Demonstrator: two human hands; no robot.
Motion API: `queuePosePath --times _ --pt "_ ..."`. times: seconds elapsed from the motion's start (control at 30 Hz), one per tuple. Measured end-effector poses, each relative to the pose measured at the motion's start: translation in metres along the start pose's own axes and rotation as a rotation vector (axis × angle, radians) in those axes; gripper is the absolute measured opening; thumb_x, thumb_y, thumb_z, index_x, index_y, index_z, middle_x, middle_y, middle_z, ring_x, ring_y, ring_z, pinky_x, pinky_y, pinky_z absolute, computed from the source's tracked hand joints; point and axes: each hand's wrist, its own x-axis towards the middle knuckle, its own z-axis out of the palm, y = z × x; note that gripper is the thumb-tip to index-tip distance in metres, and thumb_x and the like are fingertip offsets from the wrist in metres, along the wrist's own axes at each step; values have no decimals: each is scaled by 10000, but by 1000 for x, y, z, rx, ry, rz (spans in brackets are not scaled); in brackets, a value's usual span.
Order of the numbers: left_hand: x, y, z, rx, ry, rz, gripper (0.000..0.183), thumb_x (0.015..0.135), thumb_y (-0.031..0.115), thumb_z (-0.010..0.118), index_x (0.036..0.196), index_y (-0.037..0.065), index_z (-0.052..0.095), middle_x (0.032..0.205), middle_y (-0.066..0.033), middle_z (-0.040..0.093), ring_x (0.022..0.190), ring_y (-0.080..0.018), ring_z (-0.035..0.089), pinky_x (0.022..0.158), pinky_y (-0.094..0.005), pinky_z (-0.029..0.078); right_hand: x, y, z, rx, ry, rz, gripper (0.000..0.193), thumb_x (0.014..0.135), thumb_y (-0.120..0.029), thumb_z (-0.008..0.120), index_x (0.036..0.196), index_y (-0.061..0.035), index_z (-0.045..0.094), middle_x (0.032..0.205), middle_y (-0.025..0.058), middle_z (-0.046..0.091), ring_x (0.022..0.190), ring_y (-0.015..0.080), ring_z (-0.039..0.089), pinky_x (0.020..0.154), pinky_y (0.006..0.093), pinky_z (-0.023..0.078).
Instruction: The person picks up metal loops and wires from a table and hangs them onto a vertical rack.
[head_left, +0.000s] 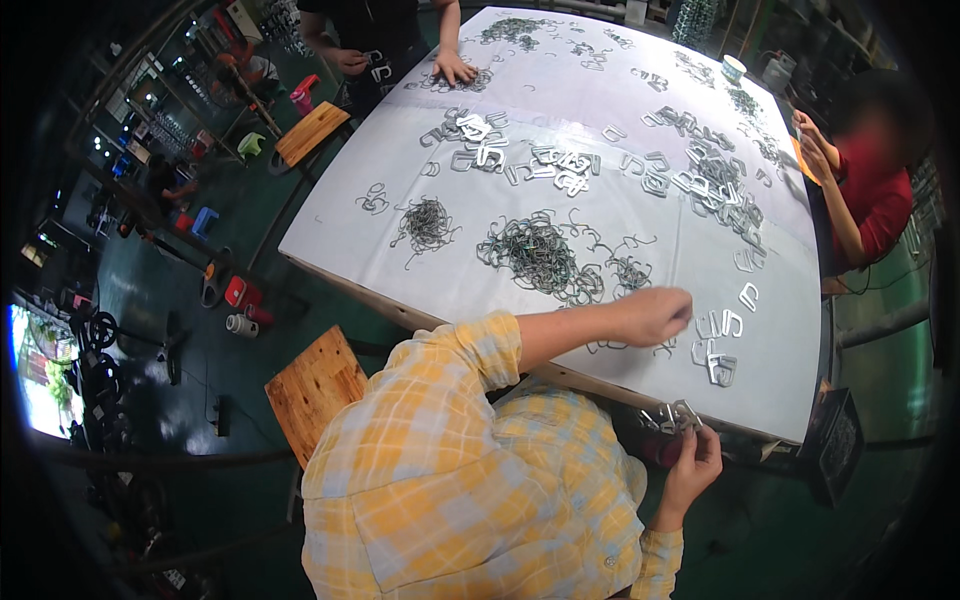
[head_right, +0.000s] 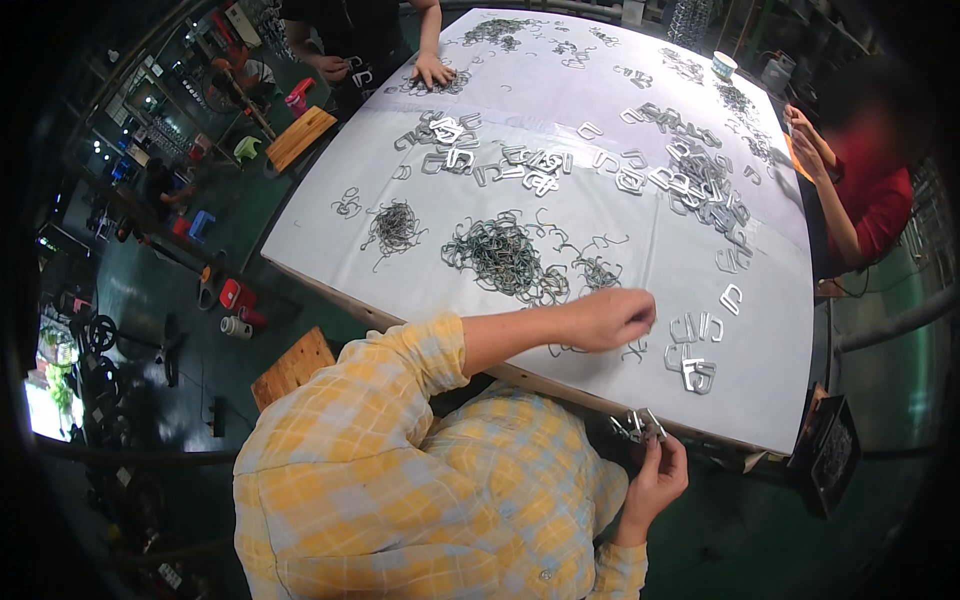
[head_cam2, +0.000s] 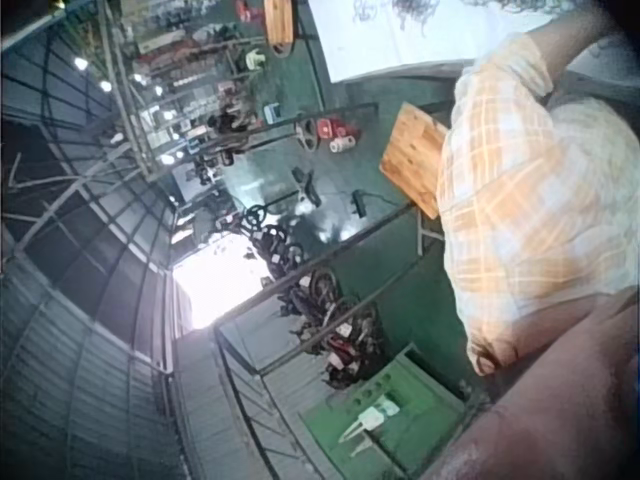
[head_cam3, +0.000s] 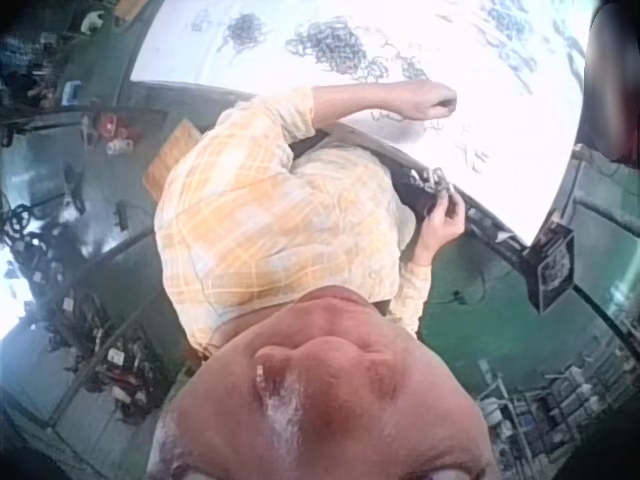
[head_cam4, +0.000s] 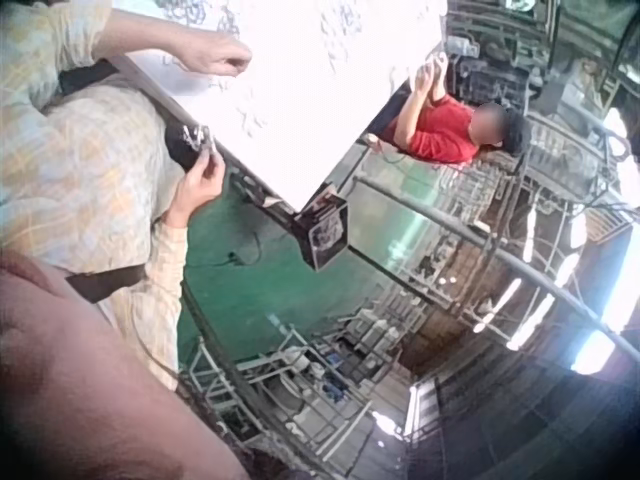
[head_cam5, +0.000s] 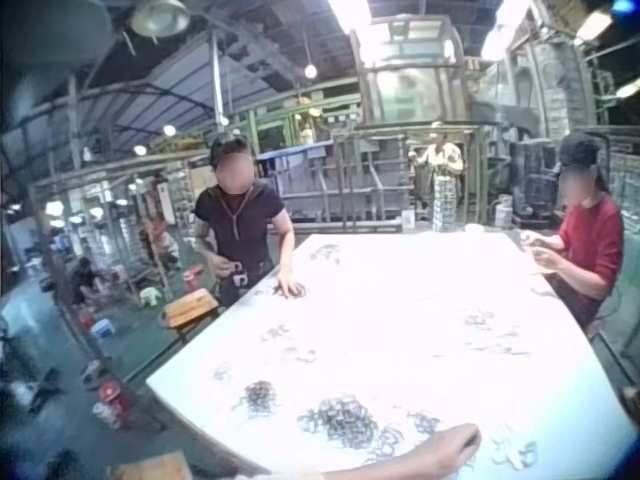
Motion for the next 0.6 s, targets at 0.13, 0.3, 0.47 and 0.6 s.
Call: queuePosePath --times 0.13,0.3,0.47,0.6 --pt "-28 22 38 -276 -176 263 101 813 90 573 868 43 504 891 -102 514 878 -265 493 805 -366 401 1 0 3 -7 -1 0 95 879 -22 577 931 56 591 862 62 637 755 92 584 668 219 474" --pt "-44 35 58 -334 -235 223 107 807 96 587 873 65 508 936 -84 502 942 -263 445 848 -371 359 -3 -3 2 -11 -1 50 99 871 -21 591 923 62 586 851 55 632 731 87 578 652 213 472" --pt "-40 42 64 -247 -211 117 109 801 123 581 857 38 544 925 -140 525 934 -317 489 822 -396 398 -7 4 1 47 45 77 108 852 1 602 940 63 607 842 57 638 755 94 591 677 217 477" --pt "-40 29 67 -320 -172 85 108 848 108 570 900 21 533 875 -98 547 825 -206 544 755 -314 444 -2 4 7 23 56 89 106 828 5 615 921 53 633 812 63 664 745 94 618 674 226 486"
